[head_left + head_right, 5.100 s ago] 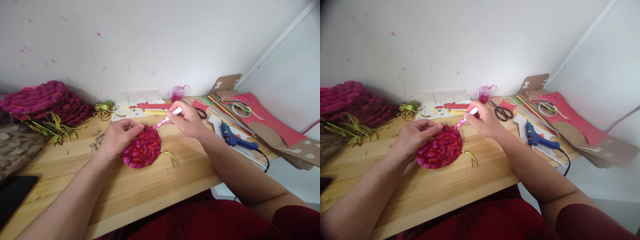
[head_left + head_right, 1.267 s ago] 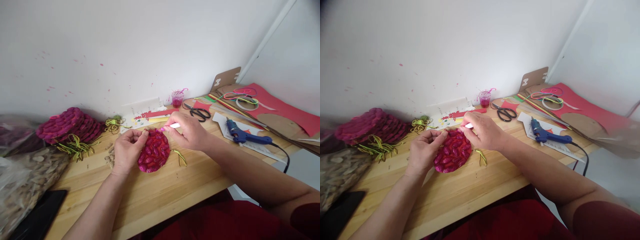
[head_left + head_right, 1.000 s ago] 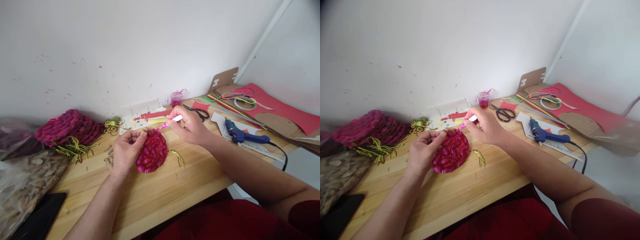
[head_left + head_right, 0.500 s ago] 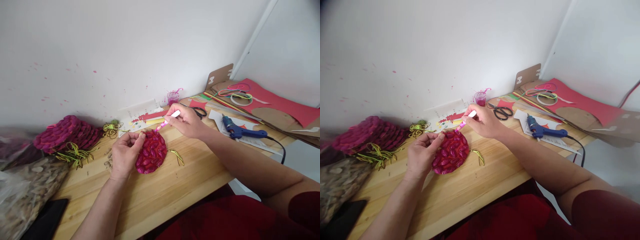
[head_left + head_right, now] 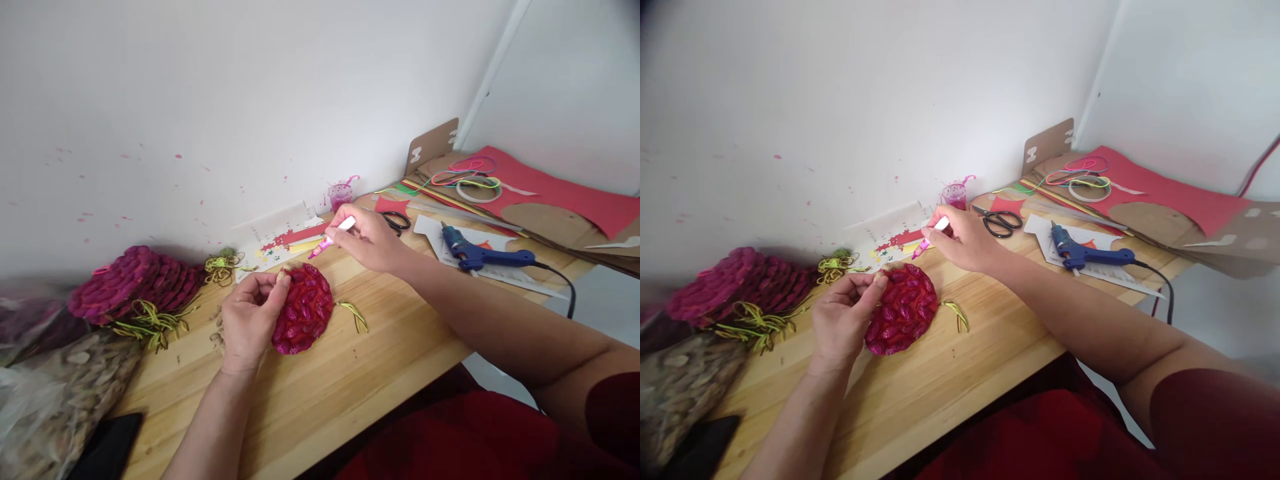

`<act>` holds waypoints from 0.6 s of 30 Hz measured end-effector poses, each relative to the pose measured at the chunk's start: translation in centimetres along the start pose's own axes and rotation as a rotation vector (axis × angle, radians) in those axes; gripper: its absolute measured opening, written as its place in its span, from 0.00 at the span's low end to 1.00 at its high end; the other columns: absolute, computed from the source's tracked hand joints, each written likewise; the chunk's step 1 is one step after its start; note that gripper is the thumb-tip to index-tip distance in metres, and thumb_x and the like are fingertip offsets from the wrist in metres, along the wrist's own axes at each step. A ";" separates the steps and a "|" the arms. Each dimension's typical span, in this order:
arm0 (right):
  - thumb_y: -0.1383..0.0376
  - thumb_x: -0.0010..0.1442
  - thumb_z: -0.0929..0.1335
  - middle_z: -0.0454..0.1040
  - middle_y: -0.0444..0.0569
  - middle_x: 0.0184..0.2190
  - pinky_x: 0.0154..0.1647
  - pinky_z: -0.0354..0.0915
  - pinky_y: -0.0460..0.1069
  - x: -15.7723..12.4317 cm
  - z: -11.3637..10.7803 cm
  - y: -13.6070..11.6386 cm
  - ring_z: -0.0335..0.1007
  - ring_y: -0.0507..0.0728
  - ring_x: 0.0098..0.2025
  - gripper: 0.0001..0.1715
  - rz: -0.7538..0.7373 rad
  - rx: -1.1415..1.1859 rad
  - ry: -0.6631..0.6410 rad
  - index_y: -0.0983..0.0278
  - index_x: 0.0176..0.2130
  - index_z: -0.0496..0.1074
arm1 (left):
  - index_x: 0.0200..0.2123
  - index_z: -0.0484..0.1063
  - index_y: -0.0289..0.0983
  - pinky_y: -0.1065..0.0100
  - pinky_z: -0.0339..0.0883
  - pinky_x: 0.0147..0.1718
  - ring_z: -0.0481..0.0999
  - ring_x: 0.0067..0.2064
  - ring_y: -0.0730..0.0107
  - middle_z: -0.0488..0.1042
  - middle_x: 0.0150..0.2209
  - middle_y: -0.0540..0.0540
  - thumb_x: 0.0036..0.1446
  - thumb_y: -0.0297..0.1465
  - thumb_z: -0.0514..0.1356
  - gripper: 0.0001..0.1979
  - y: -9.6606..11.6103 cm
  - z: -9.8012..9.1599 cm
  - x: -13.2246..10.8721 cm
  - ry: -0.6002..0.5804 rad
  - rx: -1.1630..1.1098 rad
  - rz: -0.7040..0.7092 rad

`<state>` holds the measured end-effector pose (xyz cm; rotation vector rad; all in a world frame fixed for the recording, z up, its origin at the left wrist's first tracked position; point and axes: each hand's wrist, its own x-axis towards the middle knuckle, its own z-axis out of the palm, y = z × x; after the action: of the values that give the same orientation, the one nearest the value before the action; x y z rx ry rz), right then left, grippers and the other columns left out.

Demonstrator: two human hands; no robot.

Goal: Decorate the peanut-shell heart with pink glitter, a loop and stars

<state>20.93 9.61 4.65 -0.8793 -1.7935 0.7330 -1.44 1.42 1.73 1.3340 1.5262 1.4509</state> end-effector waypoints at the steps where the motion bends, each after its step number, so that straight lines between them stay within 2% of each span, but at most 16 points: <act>1: 0.59 0.62 0.70 0.69 0.40 0.22 0.24 0.54 0.47 0.0 0.0 0.0 0.61 0.50 0.23 0.11 0.024 0.037 -0.003 0.62 0.32 0.68 | 0.32 0.77 0.37 0.74 0.60 0.22 0.67 0.23 0.76 0.73 0.25 0.52 0.51 0.42 0.72 0.15 0.0 0.0 0.0 -0.003 -0.006 -0.001; 5: 0.58 0.62 0.71 0.70 0.40 0.23 0.25 0.55 0.47 0.0 0.0 -0.1 0.62 0.51 0.24 0.11 0.044 0.086 -0.045 0.62 0.33 0.69 | 0.32 0.77 0.38 0.75 0.58 0.21 0.66 0.23 0.77 0.73 0.24 0.53 0.52 0.40 0.72 0.13 0.1 0.1 -0.1 -0.007 -0.011 0.005; 9: 0.61 0.61 0.71 0.67 0.39 0.21 0.24 0.53 0.47 0.1 -0.3 -0.2 0.60 0.50 0.23 0.10 0.037 0.022 -0.006 0.62 0.31 0.68 | 0.32 0.77 0.38 0.75 0.58 0.21 0.65 0.23 0.77 0.72 0.24 0.53 0.52 0.40 0.72 0.13 0.1 0.1 -0.1 -0.004 -0.010 0.002; 13: 0.60 0.62 0.71 0.70 0.41 0.23 0.25 0.55 0.47 0.1 -0.3 0.0 0.62 0.51 0.24 0.10 0.059 0.083 -0.018 0.62 0.32 0.68 | 0.32 0.77 0.38 0.75 0.57 0.21 0.65 0.23 0.77 0.72 0.24 0.53 0.52 0.41 0.72 0.14 0.2 0.1 -0.1 -0.003 -0.010 -0.014; 18: 0.59 0.63 0.70 0.72 0.41 0.23 0.26 0.56 0.48 0.1 -0.1 0.3 0.65 0.51 0.25 0.10 0.077 0.037 -0.060 0.62 0.34 0.69 | 0.32 0.77 0.37 0.74 0.59 0.22 0.66 0.23 0.76 0.73 0.25 0.53 0.50 0.42 0.73 0.15 -0.1 0.0 0.0 0.003 -0.007 -0.020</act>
<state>21.09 9.85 4.50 -0.9145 -1.8008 0.8472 -1.46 1.39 1.60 1.3093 1.5306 1.4458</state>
